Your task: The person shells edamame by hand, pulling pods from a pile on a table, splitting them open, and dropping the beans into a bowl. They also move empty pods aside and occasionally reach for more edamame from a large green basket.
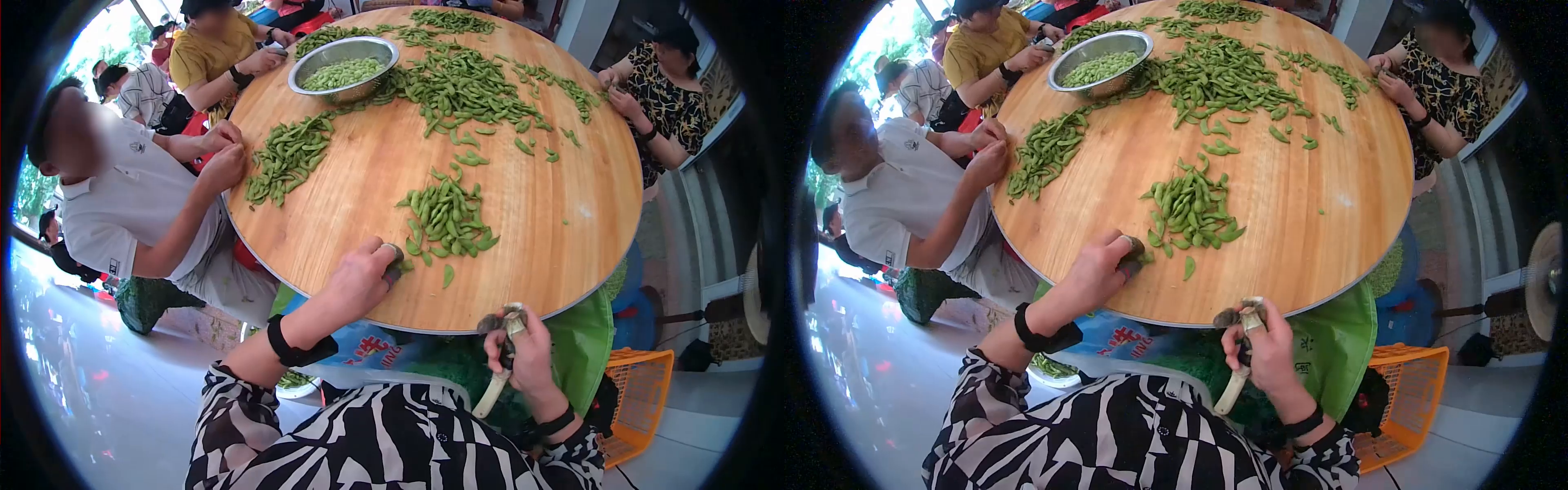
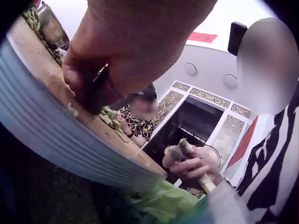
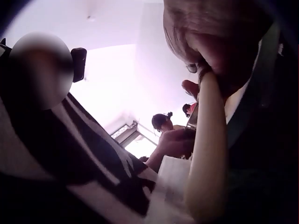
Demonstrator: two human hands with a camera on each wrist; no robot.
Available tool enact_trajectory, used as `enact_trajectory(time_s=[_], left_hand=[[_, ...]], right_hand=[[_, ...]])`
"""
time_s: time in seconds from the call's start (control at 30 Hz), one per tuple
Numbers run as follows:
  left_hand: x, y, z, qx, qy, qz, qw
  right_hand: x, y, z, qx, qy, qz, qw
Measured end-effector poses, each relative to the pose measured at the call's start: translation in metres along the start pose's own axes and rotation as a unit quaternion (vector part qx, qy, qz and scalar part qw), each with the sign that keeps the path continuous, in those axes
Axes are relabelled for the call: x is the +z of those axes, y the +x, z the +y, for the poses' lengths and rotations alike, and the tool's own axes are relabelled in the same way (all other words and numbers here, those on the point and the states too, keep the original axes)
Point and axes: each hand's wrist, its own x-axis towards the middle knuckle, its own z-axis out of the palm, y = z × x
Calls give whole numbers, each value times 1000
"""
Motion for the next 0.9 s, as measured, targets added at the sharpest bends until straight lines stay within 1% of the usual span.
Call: enact_trajectory(time_s=[0.07, 0.13, 0.17, 0.2, 0.23, 0.27, 0.33, 0.37, 0.4, 0.43, 0.47, 0.5, 0.53, 0.57, 0.63, 0.67, 0.73, 0.77, 0.8, 0.83, 0.87, 0.9], left_hand=[[0, 2, -2, -3, -13, -17, 1000], [-4, 6, -1, -39, -93, -46, 994], [-4, 7, 0, -36, -94, -48, 994], [-4, 8, 2, 5, -51, -11, 999], [-2, 9, 4, 47, -9, 27, 998], [-2, 9, 8, 49, -12, 26, 998], [-1, 10, 20, 22, -85, -3, 996], [2, 10, 23, 26, -85, -1, 996], [6, 9, 28, -43, -245, -51, 967], [8, 8, 33, -114, -397, -100, 905], [8, 7, 40, -114, -398, -104, 904], [2, 9, 52, -135, -435, -142, 879], [0, 10, 60, -154, -469, -181, 851], [4, 9, 65, -151, -470, -185, 850], [11, 6, 75, -145, -531, -207, 809], [11, 8, 79, -142, -533, -209, 808], [12, 9, 86, -141, -543, -203, 803], [13, 10, 87, -142, -544, -203, 802], [13, 11, 88, -147, -529, -205, 810], [13, 11, 88, -153, -513, -207, 819], [15, 11, 87, -155, -513, -206, 819], [18, 11, 86, -153, -523, -204, 813]], right_hand=[[0, -6, 9, 9, -20, -21, 1000], [0, -10, 14, -4, -26, -29, 999], [1, -11, 15, -7, -31, -50, 998], [2, -13, 16, -10, -36, -70, 997], [10, -16, 7, 8, -88, -89, 992], [12, -17, 10, 7, -88, -85, 992], [14, -18, 15, 46, -156, -139, 977], [15, -19, 13, 50, -163, -139, 976], [16, -19, 9, 48, -163, -137, 976], [18, -20, 3, 36, -182, -126, 974], [19, -20, -3, 23, -202, -115, 972], [18, -18, -8, 4, -209, -94, 973], [19, -16, -17, 3, -209, -89, 974], [19, -13, -26, -5, -168, -85, 982], [20, -11, -34, -13, -109, -86, 990], [21, -14, -35, -15, -111, -82, 990], [25, -20, -39, 0, -104, -118, 987], [22, -19, -36, -15, -95, -128, 987], [21, -19, -35, -12, -95, -127, 987], [21, -19, -34, -30, -101, -133, 985], [21, -19, -32, -49, -108, -138, 983], [20, -18, -31, -48, -107, -138, 983]])
